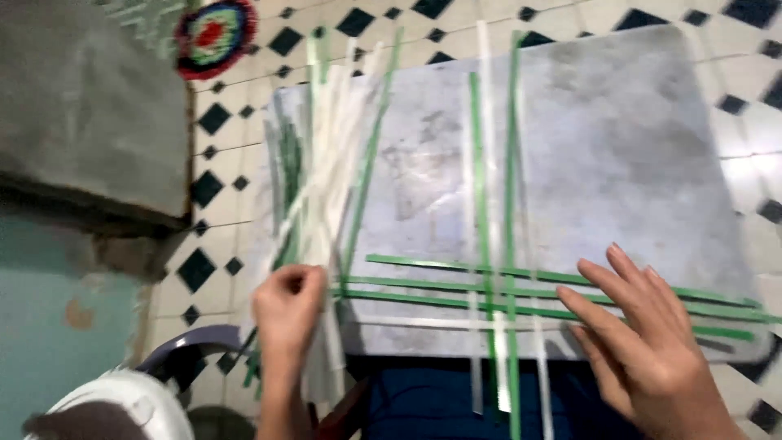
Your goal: The person is weaving green and white plastic strips together on a table to form a woven pattern.
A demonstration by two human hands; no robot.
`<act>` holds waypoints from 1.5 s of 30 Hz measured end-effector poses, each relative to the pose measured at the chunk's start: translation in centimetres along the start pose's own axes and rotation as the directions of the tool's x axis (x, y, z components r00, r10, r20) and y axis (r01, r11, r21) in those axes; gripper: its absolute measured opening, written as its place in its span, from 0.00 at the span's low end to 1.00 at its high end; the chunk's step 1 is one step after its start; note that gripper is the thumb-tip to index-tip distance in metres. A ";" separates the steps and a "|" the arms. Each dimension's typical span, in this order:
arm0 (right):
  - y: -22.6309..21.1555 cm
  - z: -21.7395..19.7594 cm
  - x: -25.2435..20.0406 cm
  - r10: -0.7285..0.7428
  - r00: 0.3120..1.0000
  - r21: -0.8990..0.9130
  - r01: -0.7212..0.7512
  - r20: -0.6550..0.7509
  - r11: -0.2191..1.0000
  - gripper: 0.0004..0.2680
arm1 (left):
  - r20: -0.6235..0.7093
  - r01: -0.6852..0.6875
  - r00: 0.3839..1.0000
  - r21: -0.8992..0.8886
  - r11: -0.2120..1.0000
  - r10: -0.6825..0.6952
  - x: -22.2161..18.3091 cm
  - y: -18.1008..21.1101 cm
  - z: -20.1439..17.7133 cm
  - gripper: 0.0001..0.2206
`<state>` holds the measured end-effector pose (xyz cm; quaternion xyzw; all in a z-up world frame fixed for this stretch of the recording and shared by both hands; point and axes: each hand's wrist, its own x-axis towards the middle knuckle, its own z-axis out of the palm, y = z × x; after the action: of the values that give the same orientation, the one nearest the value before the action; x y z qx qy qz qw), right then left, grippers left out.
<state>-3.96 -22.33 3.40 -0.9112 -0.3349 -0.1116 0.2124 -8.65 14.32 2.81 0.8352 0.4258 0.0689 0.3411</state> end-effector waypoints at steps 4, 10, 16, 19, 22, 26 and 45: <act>0.4 -1.9 -0.4 0.068 0.996 0.055 -0.065 -0.052 0.996 0.17 | 0.241 0.136 0.971 -0.583 0.801 0.010 -2.5 2.0 -1.8 0.16; 0.3 -3.0 -1.4 0.165 0.983 0.038 -0.163 -0.074 0.986 0.13 | 0.547 0.637 0.761 -0.730 -0.247 0.348 -6.0 2.6 -2.6 0.10; -0.4 -3.1 -0.4 0.163 0.978 0.114 -0.149 -0.126 0.982 0.10 | 0.378 0.726 0.442 -0.684 -0.076 0.813 -10.1 3.0 -0.6 0.03; 0.6 -0.7 0.0 0.165 0.983 0.046 -0.162 -0.084 0.986 0.09 | 0.426 0.630 0.540 -0.777 -0.013 0.726 -12.1 4.2 1.1 0.08; 3.4 3.3 -0.2 0.070 0.997 -0.087 -0.074 -0.042 0.993 0.10 | 0.539 0.555 0.590 -0.811 0.182 0.602 -11.2 2.5 4.2 0.09; 5.7 6.2 -0.2 0.076 0.997 -0.079 -0.073 0.030 0.994 0.11 | 0.666 0.511 0.563 -0.746 0.428 0.489 -10.8 0.0 4.7 0.10; 7.9 7.8 -0.3 -0.004 1.000 -0.180 0.001 -0.013 0.984 0.10 | 0.671 0.569 0.741 -0.637 0.519 0.011 -10.7 -7.9 8.3 0.04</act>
<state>1.45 -24.27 -6.08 -0.9255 -0.3232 -0.1476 0.1315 -17.31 5.16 -6.57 0.4703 0.3501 -0.0709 0.8070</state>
